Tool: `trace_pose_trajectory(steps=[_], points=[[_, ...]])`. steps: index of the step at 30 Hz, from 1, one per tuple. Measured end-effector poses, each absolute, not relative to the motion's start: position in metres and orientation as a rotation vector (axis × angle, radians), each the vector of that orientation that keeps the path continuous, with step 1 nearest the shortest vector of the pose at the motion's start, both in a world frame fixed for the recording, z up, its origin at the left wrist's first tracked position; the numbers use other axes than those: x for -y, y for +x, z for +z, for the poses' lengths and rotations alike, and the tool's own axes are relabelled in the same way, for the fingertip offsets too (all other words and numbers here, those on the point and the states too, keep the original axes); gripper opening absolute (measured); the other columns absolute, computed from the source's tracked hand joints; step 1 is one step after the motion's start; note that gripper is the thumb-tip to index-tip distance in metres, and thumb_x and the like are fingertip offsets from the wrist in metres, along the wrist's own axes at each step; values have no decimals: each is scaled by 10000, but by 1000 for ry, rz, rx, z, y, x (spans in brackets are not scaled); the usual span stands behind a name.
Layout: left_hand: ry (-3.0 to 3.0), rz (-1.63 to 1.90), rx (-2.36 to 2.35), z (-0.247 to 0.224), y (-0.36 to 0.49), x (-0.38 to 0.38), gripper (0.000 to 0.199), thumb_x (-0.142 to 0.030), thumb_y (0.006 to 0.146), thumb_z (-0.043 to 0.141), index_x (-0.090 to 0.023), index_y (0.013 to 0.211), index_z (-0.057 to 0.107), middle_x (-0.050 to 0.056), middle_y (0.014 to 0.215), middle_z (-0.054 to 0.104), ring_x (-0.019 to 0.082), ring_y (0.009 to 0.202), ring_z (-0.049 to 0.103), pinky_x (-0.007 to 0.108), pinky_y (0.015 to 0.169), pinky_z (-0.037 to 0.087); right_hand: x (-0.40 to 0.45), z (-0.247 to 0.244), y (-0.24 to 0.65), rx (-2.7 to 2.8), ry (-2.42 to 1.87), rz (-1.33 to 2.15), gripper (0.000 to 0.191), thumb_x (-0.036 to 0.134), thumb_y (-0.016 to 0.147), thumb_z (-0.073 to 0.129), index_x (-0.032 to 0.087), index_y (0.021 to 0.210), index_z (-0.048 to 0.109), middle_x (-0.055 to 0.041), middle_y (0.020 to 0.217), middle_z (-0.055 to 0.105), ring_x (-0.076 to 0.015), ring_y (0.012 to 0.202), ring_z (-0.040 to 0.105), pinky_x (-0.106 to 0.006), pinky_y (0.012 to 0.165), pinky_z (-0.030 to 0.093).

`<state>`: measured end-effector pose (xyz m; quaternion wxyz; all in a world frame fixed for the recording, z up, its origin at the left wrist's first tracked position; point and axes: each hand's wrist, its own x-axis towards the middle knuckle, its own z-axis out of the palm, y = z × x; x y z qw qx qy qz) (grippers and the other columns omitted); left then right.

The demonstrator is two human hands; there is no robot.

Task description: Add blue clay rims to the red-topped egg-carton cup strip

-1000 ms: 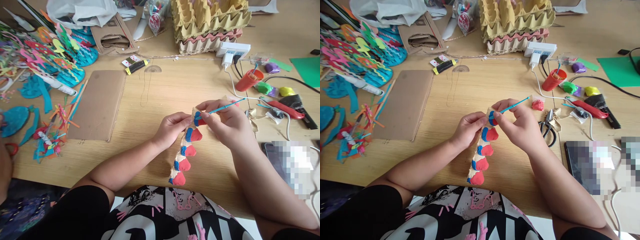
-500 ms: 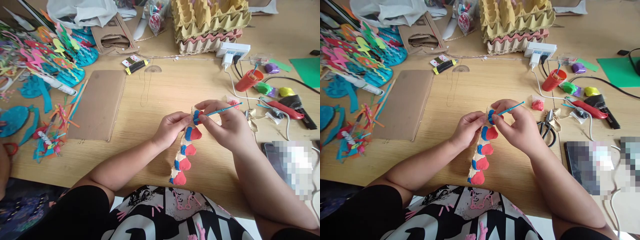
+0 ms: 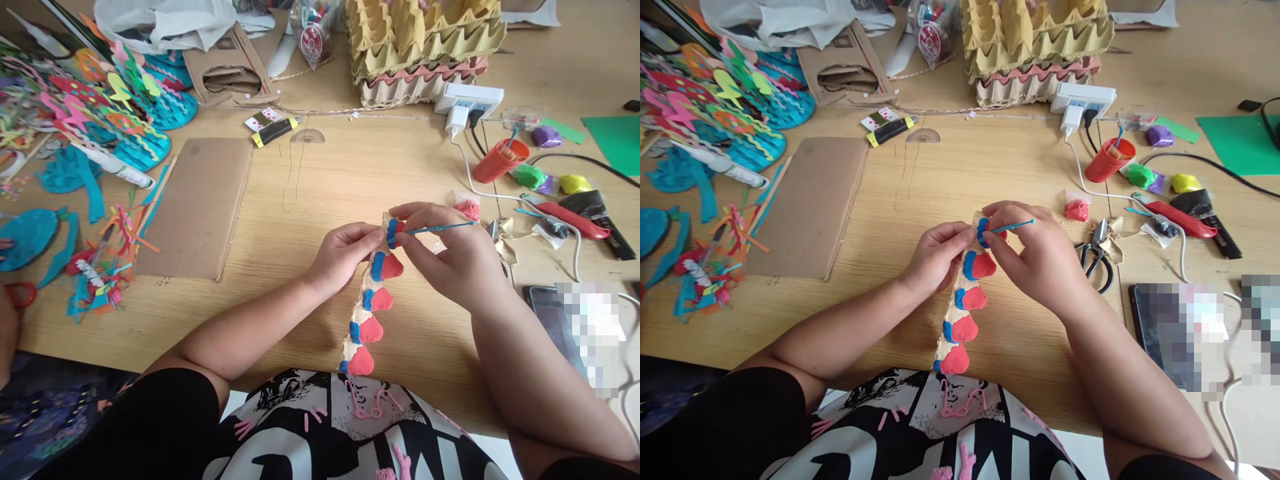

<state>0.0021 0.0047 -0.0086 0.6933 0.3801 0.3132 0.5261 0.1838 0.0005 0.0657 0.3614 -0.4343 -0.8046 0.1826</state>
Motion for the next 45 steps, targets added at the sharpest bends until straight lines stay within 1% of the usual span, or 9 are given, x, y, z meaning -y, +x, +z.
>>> trace_pose_trajectory(steps=[5,13,19,23,28,33,36,40,45], points=[[872,1165,-738,-9,0,-4,247,-466,842,839,-220,854,828,-1,691,669,91,632,559,230,610,457,-1,70,185,2087,-1111,517,49,209,933,661,238,900,683,-74,1110,811,-250,1034,782,-433,914,615],[871,1166,-721,-10,0,-4,220,-452,862,828,-232,860,824,-18,672,638,70,616,539,208,596,435,-1,68,186,2121,-1115,464,38,218,935,656,244,919,678,-76,1132,809,-268,1049,783,-465,953,597],[886,1159,-712,-11,0,-4,227,-450,863,826,-223,861,822,-16,685,646,71,625,562,206,602,460,1,68,185,2120,-1146,448,38,219,942,648,236,924,676,-83,1155,808,-270,1037,783,-478,953,591],[897,1157,-726,-10,0,-3,242,-462,856,828,-220,862,820,-9,690,654,85,631,570,226,612,470,1,70,185,2087,-1166,506,53,220,939,655,248,901,678,-68,1138,810,-253,1029,782,-439,923,611],[913,1147,-755,-11,0,-3,262,-483,860,816,-221,875,817,13,736,695,115,687,618,249,654,501,1,70,184,2058,-1200,509,56,214,931,660,260,906,683,-60,1135,813,-252,1010,783,-449,922,624],[922,1147,-750,-11,1,-3,256,-475,867,811,-220,885,816,16,745,702,126,711,639,258,682,517,2,70,183,2035,-1216,500,67,202,934,658,252,893,673,-68,1123,815,-237,992,785,-422,898,630],[913,1153,-752,-11,0,-3,254,-476,862,817,-223,887,821,7,727,691,111,677,614,244,647,494,2,71,182,2038,-1201,517,64,204,934,658,246,886,670,-69,1107,815,-240,1007,783,-418,905,624],[909,1164,-727,-10,0,-4,226,-454,865,821,-229,871,825,-10,693,661,84,635,563,225,621,460,3,71,182,2057,-1197,509,52,213,928,657,240,889,678,-74,1148,807,-256,1024,780,-447,926,612],[907,1172,-746,-10,0,-4,230,-468,858,824,-238,872,829,-3,709,669,96,657,570,237,636,464,2,70,184,2073,-1166,514,42,217,919,667,250,894,675,-67,1144,809,-261,1024,783,-453,928,609]])
